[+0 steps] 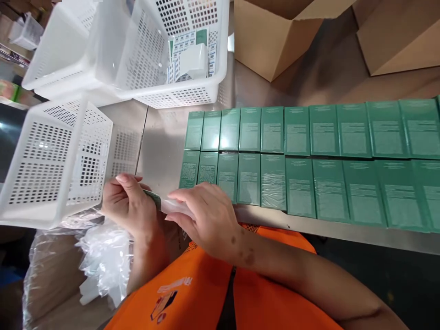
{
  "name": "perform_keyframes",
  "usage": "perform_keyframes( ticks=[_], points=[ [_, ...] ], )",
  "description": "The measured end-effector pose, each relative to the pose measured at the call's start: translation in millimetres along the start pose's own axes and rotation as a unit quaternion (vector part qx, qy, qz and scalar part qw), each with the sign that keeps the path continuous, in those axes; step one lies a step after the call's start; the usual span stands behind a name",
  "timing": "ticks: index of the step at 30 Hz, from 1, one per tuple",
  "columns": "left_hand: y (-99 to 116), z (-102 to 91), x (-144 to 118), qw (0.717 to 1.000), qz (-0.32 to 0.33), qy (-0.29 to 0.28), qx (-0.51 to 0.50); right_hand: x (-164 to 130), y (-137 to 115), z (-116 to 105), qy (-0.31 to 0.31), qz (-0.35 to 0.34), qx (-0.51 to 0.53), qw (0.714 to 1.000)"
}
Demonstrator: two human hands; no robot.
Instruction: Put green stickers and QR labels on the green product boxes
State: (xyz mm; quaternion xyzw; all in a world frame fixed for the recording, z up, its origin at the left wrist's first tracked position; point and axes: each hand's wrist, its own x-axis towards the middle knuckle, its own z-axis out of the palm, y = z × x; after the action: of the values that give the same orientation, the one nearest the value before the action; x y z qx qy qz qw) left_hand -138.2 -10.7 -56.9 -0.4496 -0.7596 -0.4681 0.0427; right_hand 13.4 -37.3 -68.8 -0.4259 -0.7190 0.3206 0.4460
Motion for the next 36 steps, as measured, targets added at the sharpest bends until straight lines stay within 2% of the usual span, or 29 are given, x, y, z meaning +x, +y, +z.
perform_keyframes(
  ticks=[3, 7, 9, 12, 14, 18, 21, 24, 27, 30, 33, 36],
  points=[
    [6, -0.1, -7, 0.994, -0.051, -0.044, -0.084, 3, 6, 1, -0.009, 0.000, -0.033, 0.999],
    [7, -9.1, -11, 0.961, -0.135, -0.172, -0.168, 6, 12, -1, -0.055, 0.007, -0.046, 0.997],
    [6, -14.4, -10, 0.950, -0.155, -0.216, -0.165, 5, 14, 1, -0.044, -0.005, -0.049, 0.998],
    [3, -19.6, -11, 0.938, -0.154, -0.251, -0.184, 4, 14, 7, -0.007, -0.030, -0.005, 1.000],
    [2, -21.1, -12, 0.927, -0.161, -0.266, -0.207, 4, 13, 10, -0.009, -0.024, 0.033, 0.999],
    [1, -22.8, -11, 0.919, -0.195, -0.253, -0.231, 3, 8, 8, -0.038, 0.015, 0.047, 0.998],
    [0, -25.3, -6, 0.866, -0.258, -0.311, -0.295, 2, 8, 6, -0.024, 0.017, 0.019, 0.999],
    [-1, -28.2, 0, 0.817, -0.286, -0.351, -0.358, 1, 13, 8, 0.014, -0.027, -0.044, 0.999],
    [-2, -30.0, 4, 0.807, -0.275, -0.358, -0.382, 0, 17, 12, 0.048, -0.114, -0.112, 0.986],
    [-5, -31.4, 5, 0.802, -0.273, -0.363, -0.387, 0, 19, 13, 0.047, -0.148, -0.140, 0.978],
    [-9, -33.2, 6, 0.797, -0.292, -0.369, -0.378, -2, 18, 13, 0.008, -0.115, -0.107, 0.988],
    [-10, -35.3, 5, 0.793, -0.301, -0.376, -0.373, -5, 17, 14, -0.028, -0.020, -0.034, 0.999]
  ],
)
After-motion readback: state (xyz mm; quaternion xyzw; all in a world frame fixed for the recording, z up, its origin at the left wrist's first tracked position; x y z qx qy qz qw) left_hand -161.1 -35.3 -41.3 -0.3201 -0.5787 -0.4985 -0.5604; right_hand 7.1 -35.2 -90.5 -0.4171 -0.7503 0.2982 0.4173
